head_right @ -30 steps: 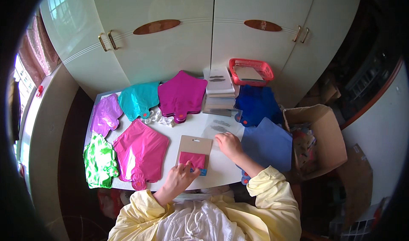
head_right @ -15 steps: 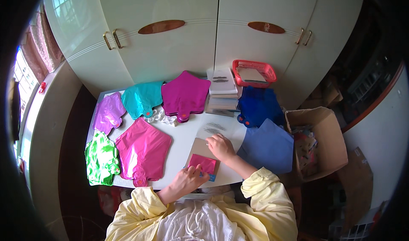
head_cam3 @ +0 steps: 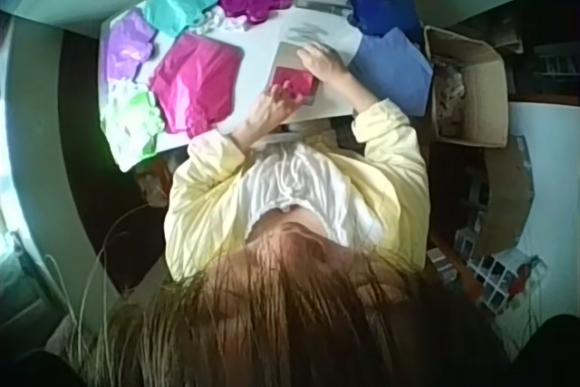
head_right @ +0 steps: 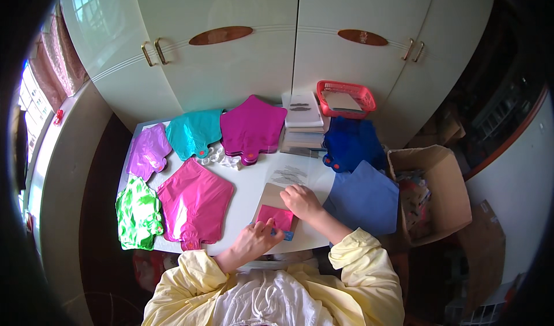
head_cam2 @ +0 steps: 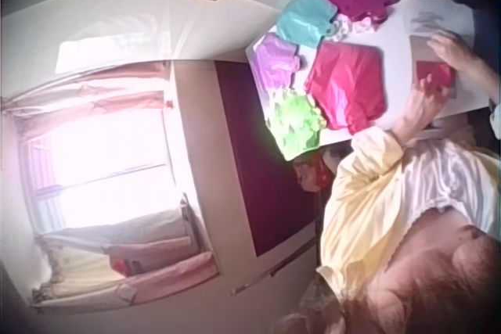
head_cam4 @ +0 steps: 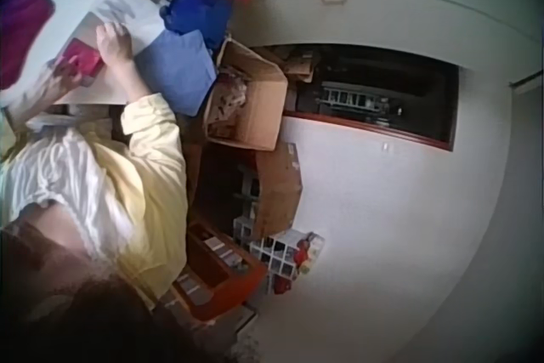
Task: Folding and packaging star-shaped plastic sheets into cardboard backing.
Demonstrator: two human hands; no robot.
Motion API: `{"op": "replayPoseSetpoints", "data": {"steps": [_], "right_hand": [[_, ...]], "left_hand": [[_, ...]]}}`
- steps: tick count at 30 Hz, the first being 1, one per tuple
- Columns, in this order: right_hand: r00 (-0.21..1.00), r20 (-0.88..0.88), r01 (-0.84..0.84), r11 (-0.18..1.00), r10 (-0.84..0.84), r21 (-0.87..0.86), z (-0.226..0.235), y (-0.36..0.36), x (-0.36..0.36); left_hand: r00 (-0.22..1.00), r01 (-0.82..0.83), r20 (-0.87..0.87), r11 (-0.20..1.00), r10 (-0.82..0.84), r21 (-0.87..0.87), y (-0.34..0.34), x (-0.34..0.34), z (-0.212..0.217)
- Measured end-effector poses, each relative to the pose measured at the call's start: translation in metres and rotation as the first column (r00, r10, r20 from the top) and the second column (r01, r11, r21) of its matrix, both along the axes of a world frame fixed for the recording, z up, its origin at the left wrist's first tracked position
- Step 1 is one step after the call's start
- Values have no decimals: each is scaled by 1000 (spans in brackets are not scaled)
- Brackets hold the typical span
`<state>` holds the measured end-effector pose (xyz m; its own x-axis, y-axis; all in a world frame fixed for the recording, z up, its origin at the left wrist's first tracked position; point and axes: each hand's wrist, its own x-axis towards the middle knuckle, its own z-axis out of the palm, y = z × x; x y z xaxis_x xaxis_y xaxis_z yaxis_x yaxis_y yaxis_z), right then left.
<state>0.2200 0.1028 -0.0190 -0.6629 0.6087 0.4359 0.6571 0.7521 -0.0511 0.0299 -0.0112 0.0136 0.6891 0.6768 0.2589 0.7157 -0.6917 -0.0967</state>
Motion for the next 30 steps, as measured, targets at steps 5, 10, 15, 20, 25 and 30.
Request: {"op": "replayPoseSetpoints", "data": {"steps": [5, 10, 15, 20, 25, 30], "right_hand": [[993, 112, 17, 995, -28, 94, 9, -2, 9], [988, 153, -28, 998, 19, 57, 12, -8, 4], [991, 116, -61, 998, 62, -7, 20, -9, 1], [991, 120, -66, 998, 66, 0, 13, -7, 0], [997, 66, 39, 999, -40, 26, 15, -6, -6], [999, -29, 14, 999, -15, -41, 11, -1, -27]], "left_hand": [[1000, -9, -16, 1000, 9, -1, -1, 0, 0], [999, -37, 0, 999, 37, 16, -1, 3, -1], [1000, -27, 11, 998, 26, 53, 3, 0, -6], [1000, -16, -2, 995, 16, 94, 7, 1, -9], [1000, -16, -17, 994, 18, 112, 8, 1, -9], [1000, -9, -19, 995, 11, 104, 7, 0, -12]]}}
